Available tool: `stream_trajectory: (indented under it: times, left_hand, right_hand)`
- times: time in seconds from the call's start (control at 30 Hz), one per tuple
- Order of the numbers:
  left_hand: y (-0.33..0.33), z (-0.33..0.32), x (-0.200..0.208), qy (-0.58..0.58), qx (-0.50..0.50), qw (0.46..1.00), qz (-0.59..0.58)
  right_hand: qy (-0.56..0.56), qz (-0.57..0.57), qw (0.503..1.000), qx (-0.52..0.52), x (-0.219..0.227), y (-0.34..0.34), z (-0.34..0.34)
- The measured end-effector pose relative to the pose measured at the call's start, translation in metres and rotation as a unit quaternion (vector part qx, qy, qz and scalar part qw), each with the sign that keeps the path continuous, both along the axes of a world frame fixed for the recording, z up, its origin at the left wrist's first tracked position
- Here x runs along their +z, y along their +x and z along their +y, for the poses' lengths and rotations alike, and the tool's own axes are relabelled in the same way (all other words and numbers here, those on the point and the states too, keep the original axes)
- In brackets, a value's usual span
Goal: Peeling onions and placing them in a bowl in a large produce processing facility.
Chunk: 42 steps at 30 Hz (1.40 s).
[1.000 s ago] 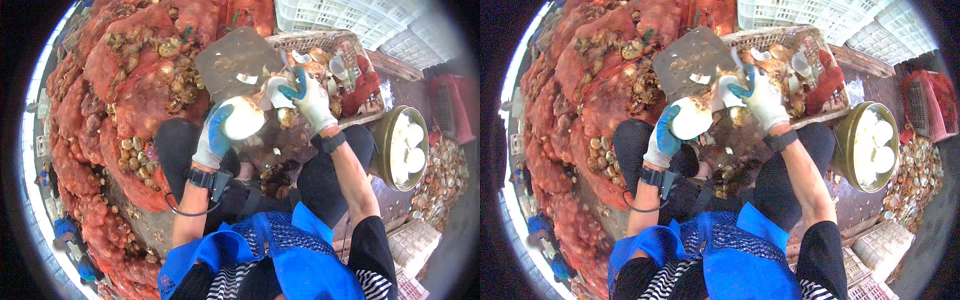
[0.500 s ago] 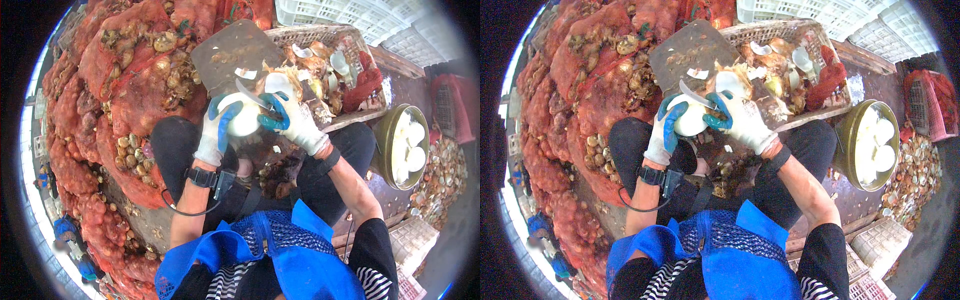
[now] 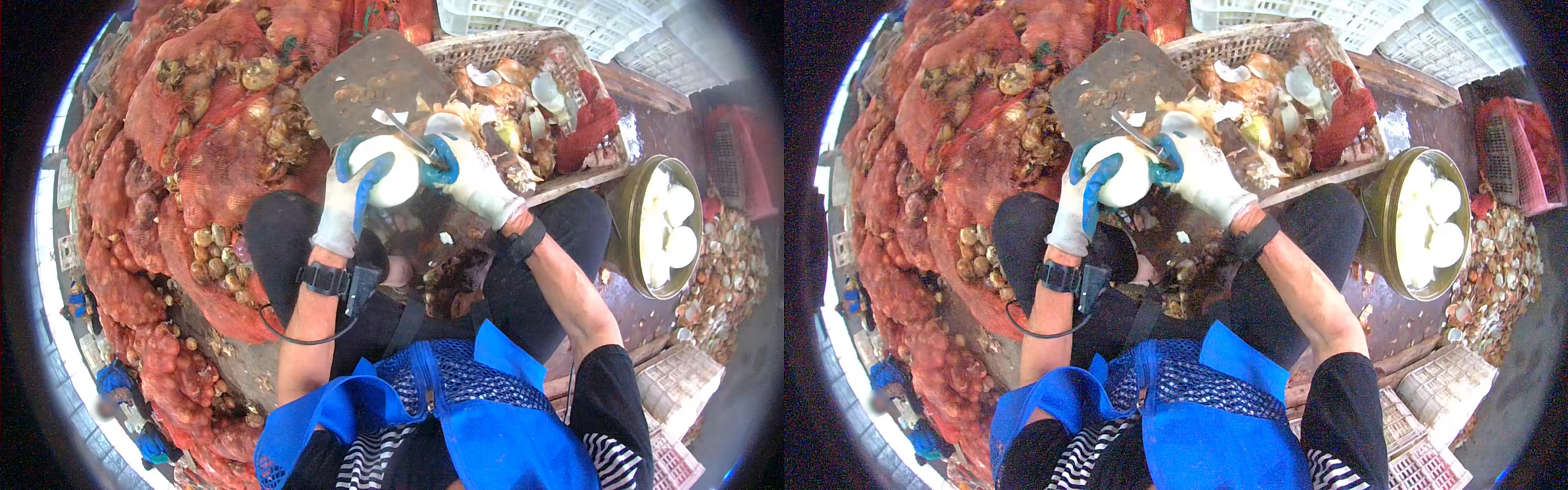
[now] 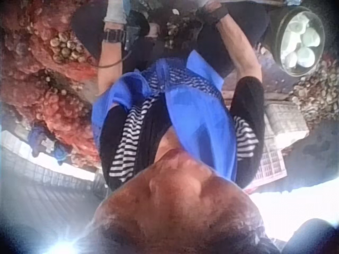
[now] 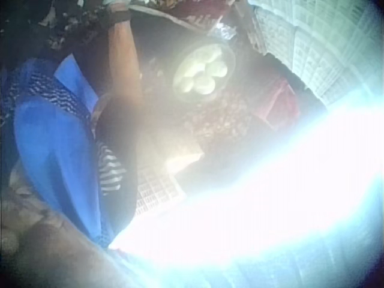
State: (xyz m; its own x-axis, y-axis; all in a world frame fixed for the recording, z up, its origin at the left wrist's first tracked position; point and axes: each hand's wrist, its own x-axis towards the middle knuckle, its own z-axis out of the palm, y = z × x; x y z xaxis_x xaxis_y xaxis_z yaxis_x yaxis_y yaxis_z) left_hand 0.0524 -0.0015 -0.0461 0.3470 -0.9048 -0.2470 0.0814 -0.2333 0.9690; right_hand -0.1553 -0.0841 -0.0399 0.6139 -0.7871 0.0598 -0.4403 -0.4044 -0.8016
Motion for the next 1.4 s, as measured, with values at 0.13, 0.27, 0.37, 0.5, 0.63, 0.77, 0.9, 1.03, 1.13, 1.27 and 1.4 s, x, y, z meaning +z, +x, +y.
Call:
stream_trajectory:
  times: [0.13,0.27,0.37,0.5,0.63,0.77,0.9,1.03,1.13,1.27,1.4]
  left_hand:
    - [-0.006,-0.005,0.006,-0.007,-0.015,1.000,-0.023]
    - [-0.006,0.000,0.012,0.010,-0.033,0.999,-0.004]
    - [-0.003,0.005,0.009,0.006,-0.016,0.994,0.107]
    - [-0.005,0.010,0.004,0.008,-0.041,0.992,0.122]
    - [-0.005,0.018,0.002,-0.005,-0.041,0.970,0.239]
    - [-0.002,0.021,0.009,-0.024,-0.049,0.954,0.296]
    - [-0.004,0.022,0.015,-0.066,-0.035,0.939,0.337]
    - [-0.008,0.019,0.013,-0.080,-0.007,0.906,0.416]
    - [-0.008,0.019,0.011,-0.071,0.023,0.905,0.418]
    - [-0.012,0.017,0.012,-0.082,0.042,0.935,0.344]
    - [-0.013,0.022,0.013,-0.104,-0.002,0.961,0.256]
  right_hand:
    - [0.111,0.069,0.991,-0.001,-0.014,-0.001,-0.011]
    - [0.015,-0.021,0.996,-0.082,-0.019,0.010,-0.015]
    - [0.039,0.040,0.996,-0.072,-0.010,0.016,-0.017]
    - [0.009,0.020,0.989,-0.146,-0.023,0.021,-0.026]
    - [0.189,-0.076,0.971,-0.126,-0.015,0.013,-0.037]
    - [-0.042,-0.013,0.987,-0.155,0.010,-0.005,-0.011]
    - [0.054,-0.041,0.990,-0.122,0.043,-0.022,0.021]
    - [0.049,-0.059,0.993,-0.092,0.035,-0.026,0.050]
    - [0.077,-0.062,0.992,-0.080,0.039,-0.018,0.058]
    - [0.174,-0.052,0.978,-0.102,0.049,-0.014,0.057]
    - [0.072,-0.080,0.989,-0.096,0.054,-0.006,0.050]
